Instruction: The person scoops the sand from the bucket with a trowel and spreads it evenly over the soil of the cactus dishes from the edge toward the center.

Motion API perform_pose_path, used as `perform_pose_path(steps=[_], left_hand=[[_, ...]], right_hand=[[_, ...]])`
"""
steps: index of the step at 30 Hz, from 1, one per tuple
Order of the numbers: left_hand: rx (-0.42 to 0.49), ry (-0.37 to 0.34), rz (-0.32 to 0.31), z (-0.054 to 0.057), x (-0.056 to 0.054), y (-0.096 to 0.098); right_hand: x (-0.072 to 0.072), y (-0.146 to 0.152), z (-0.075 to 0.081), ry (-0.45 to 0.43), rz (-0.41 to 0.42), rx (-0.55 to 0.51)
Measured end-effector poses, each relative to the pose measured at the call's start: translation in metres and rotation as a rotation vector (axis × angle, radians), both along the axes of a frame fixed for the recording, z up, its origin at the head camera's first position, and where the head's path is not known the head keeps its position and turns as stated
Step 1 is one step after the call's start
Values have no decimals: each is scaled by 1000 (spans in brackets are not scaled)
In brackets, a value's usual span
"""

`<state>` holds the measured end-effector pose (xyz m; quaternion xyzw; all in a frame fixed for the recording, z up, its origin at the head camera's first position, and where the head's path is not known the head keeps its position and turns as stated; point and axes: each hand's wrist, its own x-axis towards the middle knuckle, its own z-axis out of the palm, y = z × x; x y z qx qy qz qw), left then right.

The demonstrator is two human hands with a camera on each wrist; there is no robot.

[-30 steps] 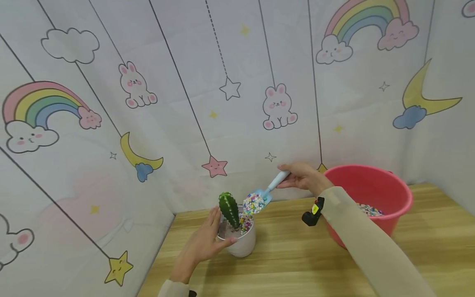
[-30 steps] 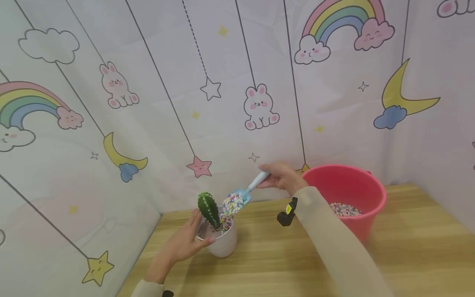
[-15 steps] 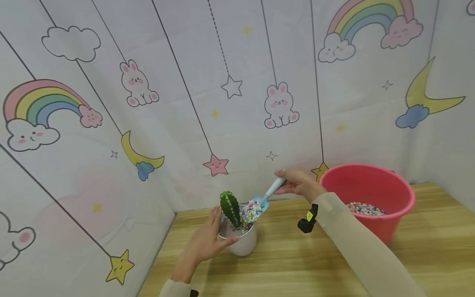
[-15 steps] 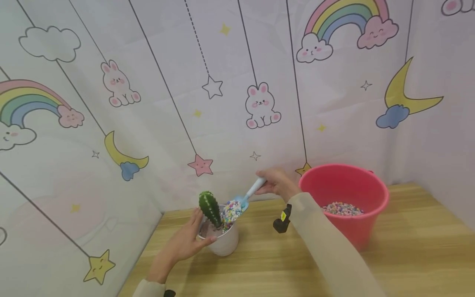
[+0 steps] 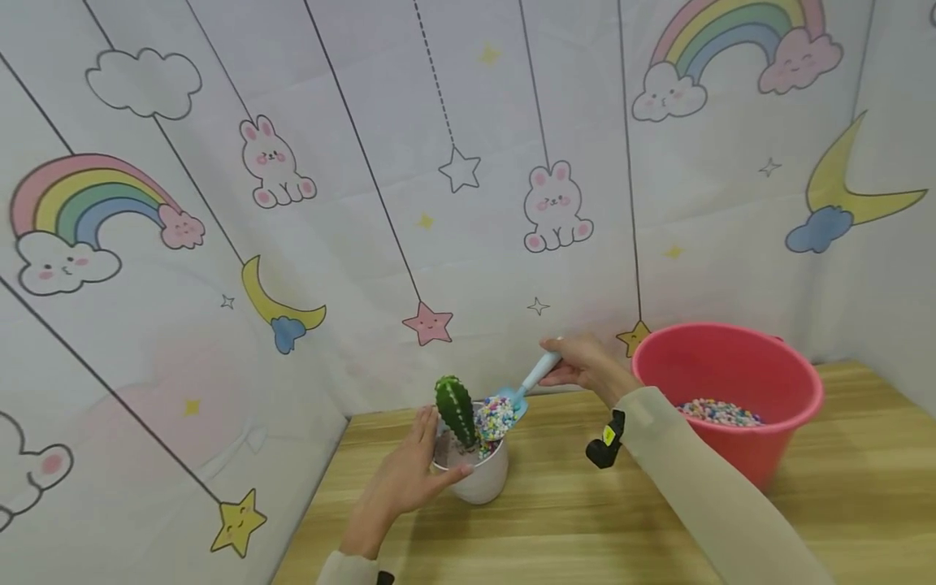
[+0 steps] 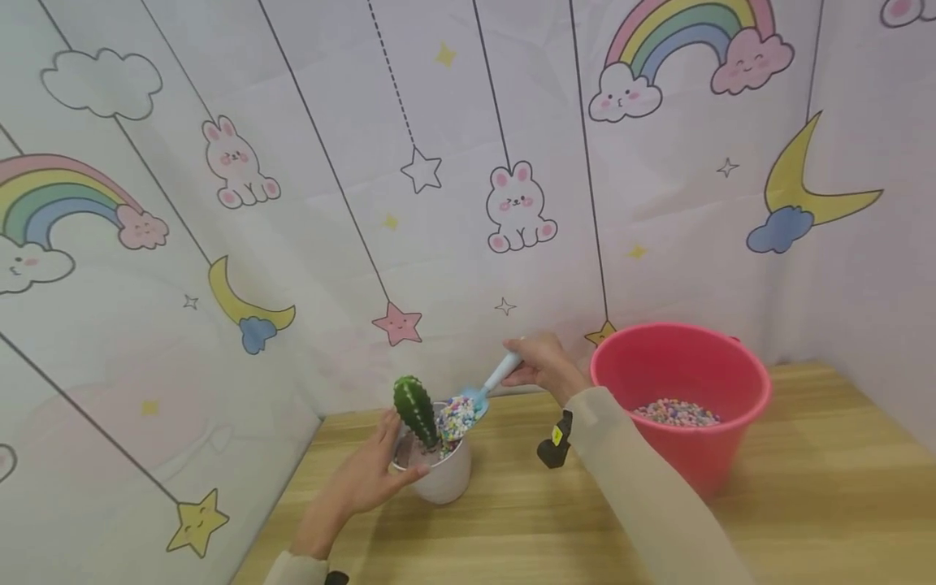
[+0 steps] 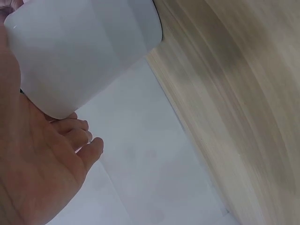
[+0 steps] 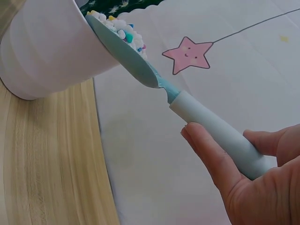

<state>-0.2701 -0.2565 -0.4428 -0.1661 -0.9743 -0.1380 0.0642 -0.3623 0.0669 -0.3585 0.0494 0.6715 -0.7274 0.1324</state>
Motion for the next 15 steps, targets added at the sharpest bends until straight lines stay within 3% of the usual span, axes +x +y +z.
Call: perform_pose_path(steps=[7, 15], left_hand=[[-1, 32, 9, 0, 4, 3], [9, 10, 48, -2, 5, 7]], right_hand=[[5, -2, 4, 38, -6, 15], [8, -2, 5, 55, -1, 33]])
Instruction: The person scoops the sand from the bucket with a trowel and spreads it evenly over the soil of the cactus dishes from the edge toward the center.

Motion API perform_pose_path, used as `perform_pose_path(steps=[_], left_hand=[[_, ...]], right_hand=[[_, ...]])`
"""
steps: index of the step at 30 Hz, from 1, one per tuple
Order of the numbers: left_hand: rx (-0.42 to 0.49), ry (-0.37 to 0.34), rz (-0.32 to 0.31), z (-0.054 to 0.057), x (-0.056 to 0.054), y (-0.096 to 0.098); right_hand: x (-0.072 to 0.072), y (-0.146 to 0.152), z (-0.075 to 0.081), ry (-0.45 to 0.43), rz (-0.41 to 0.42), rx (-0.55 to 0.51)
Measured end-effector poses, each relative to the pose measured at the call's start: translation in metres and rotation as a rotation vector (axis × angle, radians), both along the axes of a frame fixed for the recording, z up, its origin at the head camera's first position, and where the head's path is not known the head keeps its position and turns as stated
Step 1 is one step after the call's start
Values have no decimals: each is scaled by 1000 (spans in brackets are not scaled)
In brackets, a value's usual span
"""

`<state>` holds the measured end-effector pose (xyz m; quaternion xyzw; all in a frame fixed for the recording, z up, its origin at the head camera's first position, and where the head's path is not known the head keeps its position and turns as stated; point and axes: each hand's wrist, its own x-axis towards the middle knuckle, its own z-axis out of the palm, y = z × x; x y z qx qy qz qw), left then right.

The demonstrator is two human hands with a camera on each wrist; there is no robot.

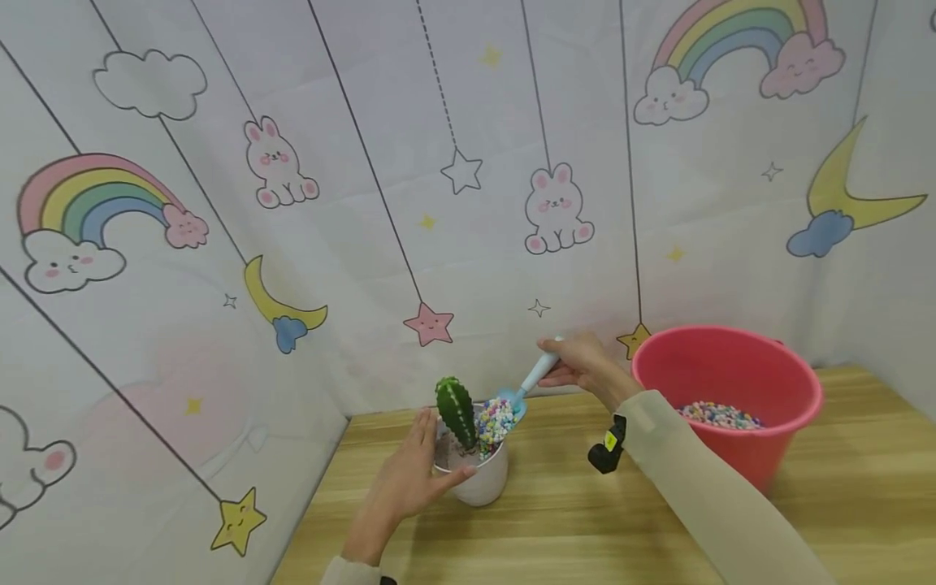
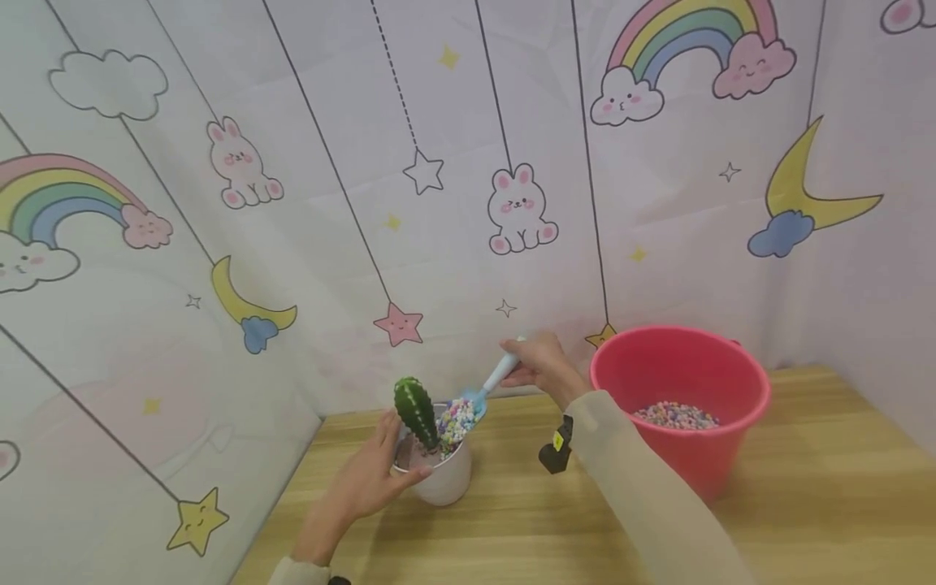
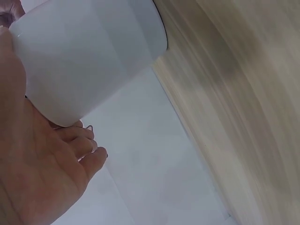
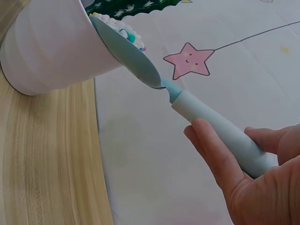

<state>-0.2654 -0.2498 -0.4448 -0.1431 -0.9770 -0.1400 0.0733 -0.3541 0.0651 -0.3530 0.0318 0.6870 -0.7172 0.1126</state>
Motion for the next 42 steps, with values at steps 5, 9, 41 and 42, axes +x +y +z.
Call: perform_pose_path(steps=[5, 9, 41, 42], left_hand=[[-3, 8, 16, -3, 0, 2], [-15, 25, 29, -4, 2, 4], [18, 4, 40, -3, 6, 6], [14, 7, 51, -2, 6, 7]], right_hand=[[1, 0, -1, 12, 0, 5], [1, 1, -1, 24, 2, 9], [5, 8, 4, 53, -10, 27], [5, 8, 5, 57, -11, 29]])
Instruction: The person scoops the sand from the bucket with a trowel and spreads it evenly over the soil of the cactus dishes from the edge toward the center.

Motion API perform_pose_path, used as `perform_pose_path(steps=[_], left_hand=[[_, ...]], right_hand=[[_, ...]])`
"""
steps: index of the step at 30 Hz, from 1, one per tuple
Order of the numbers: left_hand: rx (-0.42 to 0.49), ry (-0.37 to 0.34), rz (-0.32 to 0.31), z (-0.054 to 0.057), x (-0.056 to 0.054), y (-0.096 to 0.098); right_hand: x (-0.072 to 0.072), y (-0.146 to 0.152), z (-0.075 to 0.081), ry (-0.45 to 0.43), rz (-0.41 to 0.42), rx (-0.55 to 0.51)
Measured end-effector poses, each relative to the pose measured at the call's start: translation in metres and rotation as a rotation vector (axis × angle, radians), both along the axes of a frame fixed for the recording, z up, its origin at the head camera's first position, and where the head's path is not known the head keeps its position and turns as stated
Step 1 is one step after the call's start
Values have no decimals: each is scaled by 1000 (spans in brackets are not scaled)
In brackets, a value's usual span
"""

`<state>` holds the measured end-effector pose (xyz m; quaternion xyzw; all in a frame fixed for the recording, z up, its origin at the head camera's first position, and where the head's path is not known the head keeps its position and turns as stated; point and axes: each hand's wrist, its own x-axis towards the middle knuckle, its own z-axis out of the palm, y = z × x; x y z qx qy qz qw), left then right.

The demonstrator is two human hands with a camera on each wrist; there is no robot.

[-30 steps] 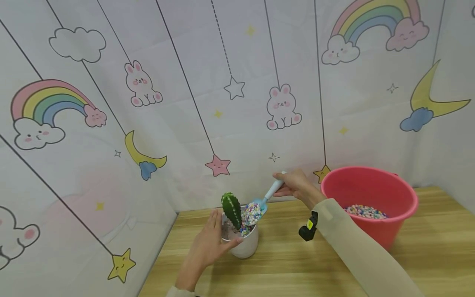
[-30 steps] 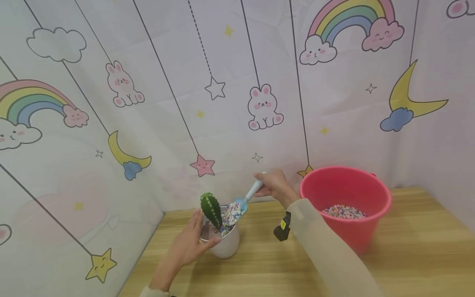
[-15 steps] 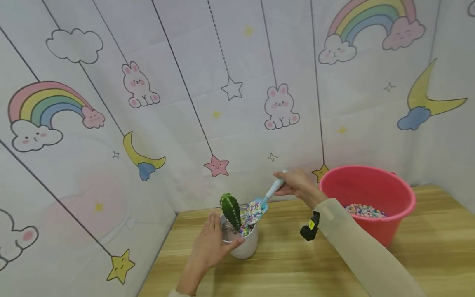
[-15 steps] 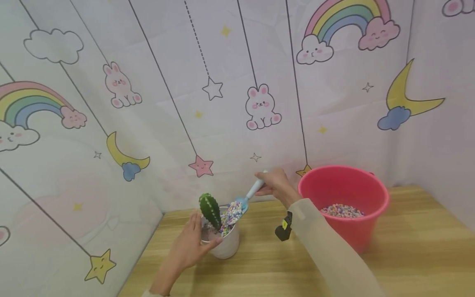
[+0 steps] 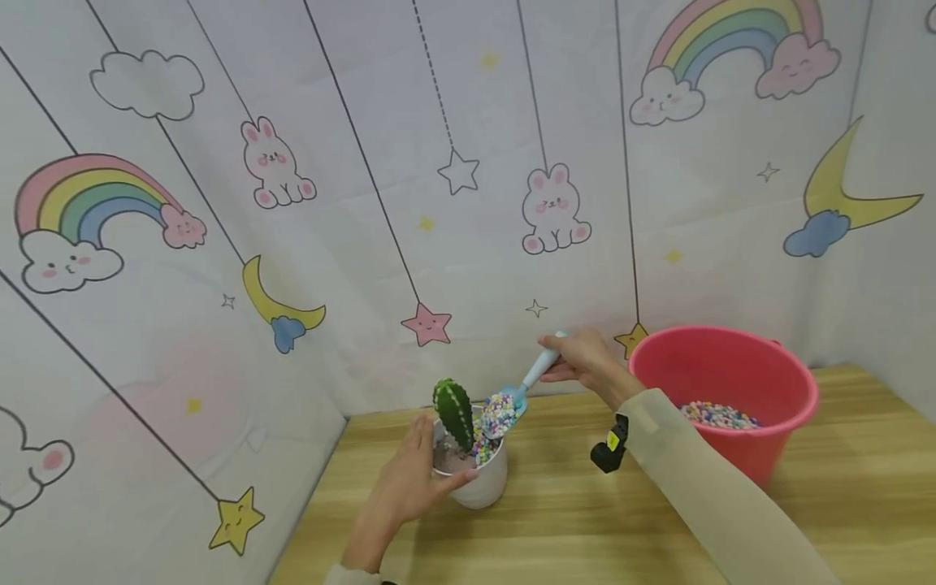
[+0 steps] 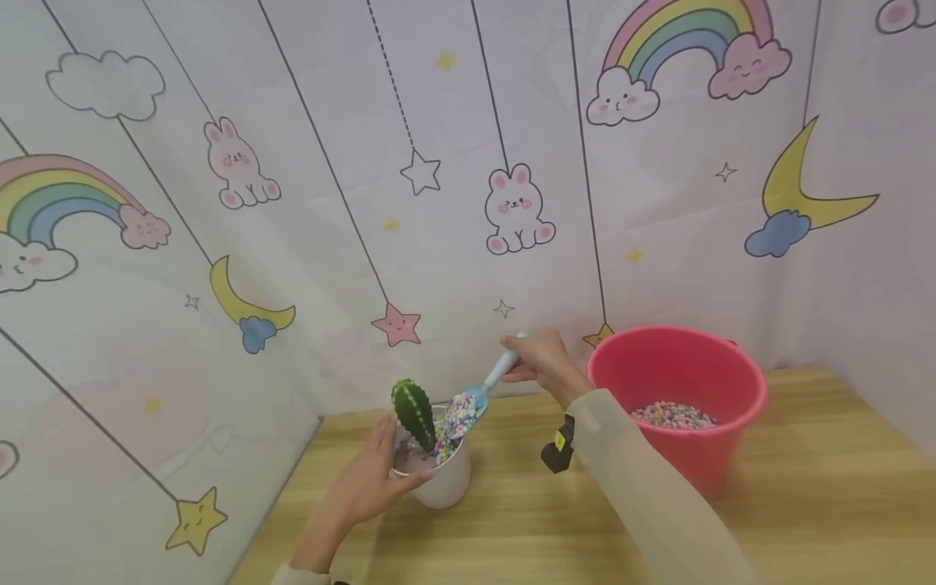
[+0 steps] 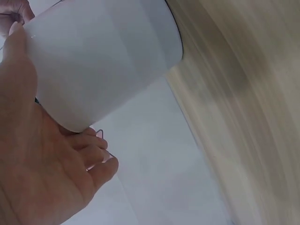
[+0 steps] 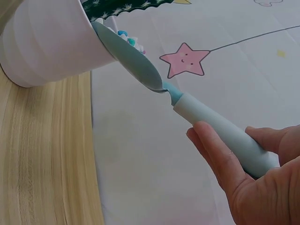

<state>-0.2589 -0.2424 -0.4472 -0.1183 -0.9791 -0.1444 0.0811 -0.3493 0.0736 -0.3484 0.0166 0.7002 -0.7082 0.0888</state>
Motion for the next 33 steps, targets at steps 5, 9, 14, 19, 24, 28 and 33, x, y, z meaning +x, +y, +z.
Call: perform_pose_path(steps=[5, 9, 14, 19, 24, 28, 33], left_hand=[[-4, 7, 38, 2, 6, 6], [-16, 31, 66, 4, 11, 13], [-49, 27, 76, 6, 14, 18], [-26, -10, -1, 10, 9, 8], [20, -38, -90, 10, 1, -4], [51, -73, -70, 3, -1, -5], [47, -47, -19, 1, 2, 1]], right_hand=[[1, 0, 2, 8, 0, 7], [2, 0, 3, 7, -2, 15], [2, 0, 4, 4, -12, 6], [2, 0, 4, 3, -12, 0], [2, 0, 4, 10, -13, -5], [2, 0, 4, 8, -7, -6], [3, 1, 6, 15, 3, 3]])
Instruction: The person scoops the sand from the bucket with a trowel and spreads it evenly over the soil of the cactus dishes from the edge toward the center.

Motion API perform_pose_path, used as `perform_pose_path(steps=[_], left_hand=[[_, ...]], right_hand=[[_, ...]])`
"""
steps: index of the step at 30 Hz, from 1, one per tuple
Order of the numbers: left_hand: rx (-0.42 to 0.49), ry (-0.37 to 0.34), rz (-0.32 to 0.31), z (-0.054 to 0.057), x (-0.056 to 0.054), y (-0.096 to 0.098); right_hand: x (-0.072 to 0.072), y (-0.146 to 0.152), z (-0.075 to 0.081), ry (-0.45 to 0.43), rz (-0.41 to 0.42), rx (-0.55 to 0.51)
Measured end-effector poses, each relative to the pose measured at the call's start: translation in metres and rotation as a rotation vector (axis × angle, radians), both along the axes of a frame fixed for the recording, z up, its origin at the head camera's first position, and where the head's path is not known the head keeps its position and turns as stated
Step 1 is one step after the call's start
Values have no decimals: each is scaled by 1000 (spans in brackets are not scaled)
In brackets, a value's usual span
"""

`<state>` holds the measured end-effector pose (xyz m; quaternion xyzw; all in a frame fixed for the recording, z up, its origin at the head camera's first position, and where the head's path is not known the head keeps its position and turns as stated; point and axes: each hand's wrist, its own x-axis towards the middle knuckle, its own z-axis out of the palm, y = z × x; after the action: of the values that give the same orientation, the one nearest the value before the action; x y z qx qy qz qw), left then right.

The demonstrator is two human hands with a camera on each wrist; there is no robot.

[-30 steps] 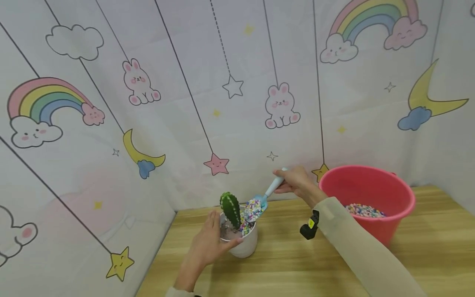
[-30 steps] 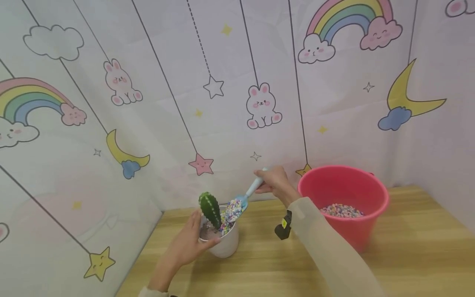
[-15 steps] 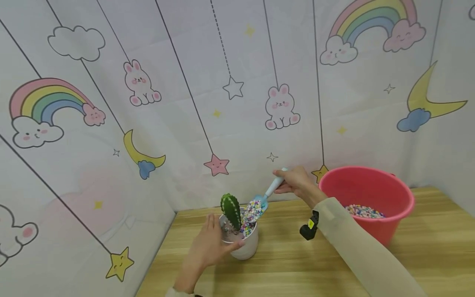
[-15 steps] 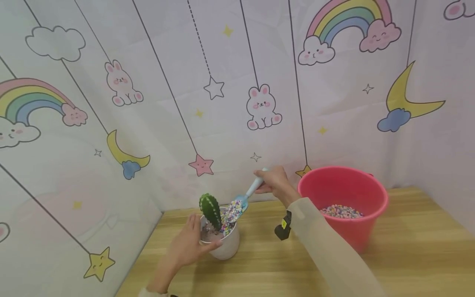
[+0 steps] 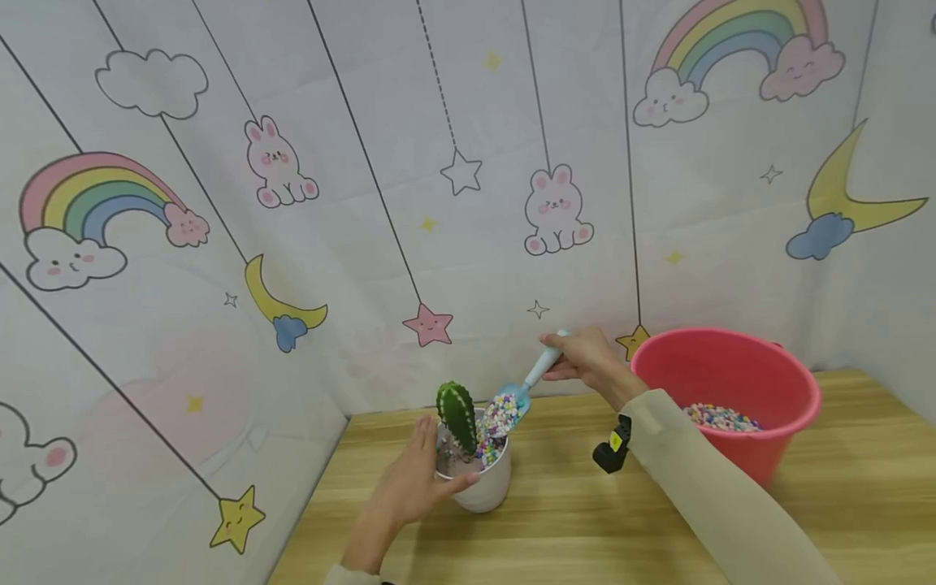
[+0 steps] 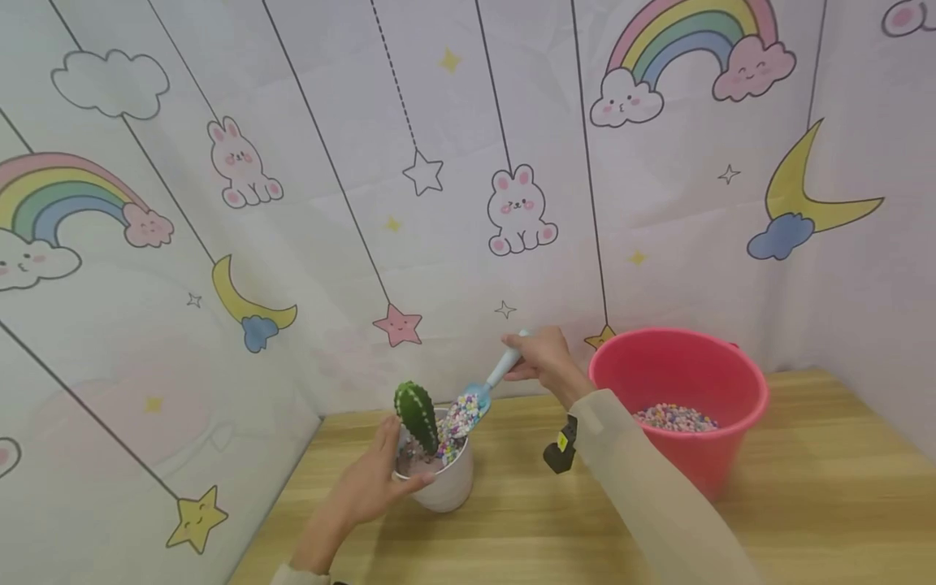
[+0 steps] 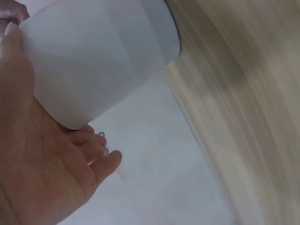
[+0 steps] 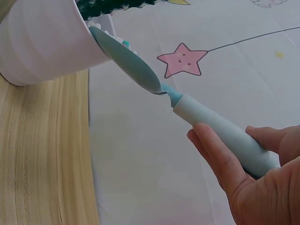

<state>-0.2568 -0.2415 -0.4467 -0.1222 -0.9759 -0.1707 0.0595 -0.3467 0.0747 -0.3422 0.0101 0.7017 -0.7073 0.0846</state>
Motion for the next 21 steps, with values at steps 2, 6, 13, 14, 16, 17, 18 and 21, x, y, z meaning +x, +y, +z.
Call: perform_pose_path(steps=[2, 6, 13, 14, 16, 17, 18, 21], left_hand=[[-14, 6, 18, 0, 2, 3], [-30, 19, 45, 2, 7, 9], [-55, 45, 72, 4, 13, 16], [-58, 51, 75, 4, 13, 17], [-62, 62, 80, 4, 14, 19], [-68, 67, 84, 4, 15, 20], [-74, 69, 91, 4, 16, 21], [-88, 80, 111, 4, 19, 24]], right_hand=[[1, 1, 1, 2, -3, 0], [2, 2, 1, 3, -9, 7], [4, 3, 3, -1, -33, 24], [4, 3, 4, 1, -33, 25], [5, 4, 4, 2, -35, 25], [5, 4, 5, 5, -33, 24], [5, 4, 5, 7, -32, 23], [5, 4, 6, 12, -28, 20]])
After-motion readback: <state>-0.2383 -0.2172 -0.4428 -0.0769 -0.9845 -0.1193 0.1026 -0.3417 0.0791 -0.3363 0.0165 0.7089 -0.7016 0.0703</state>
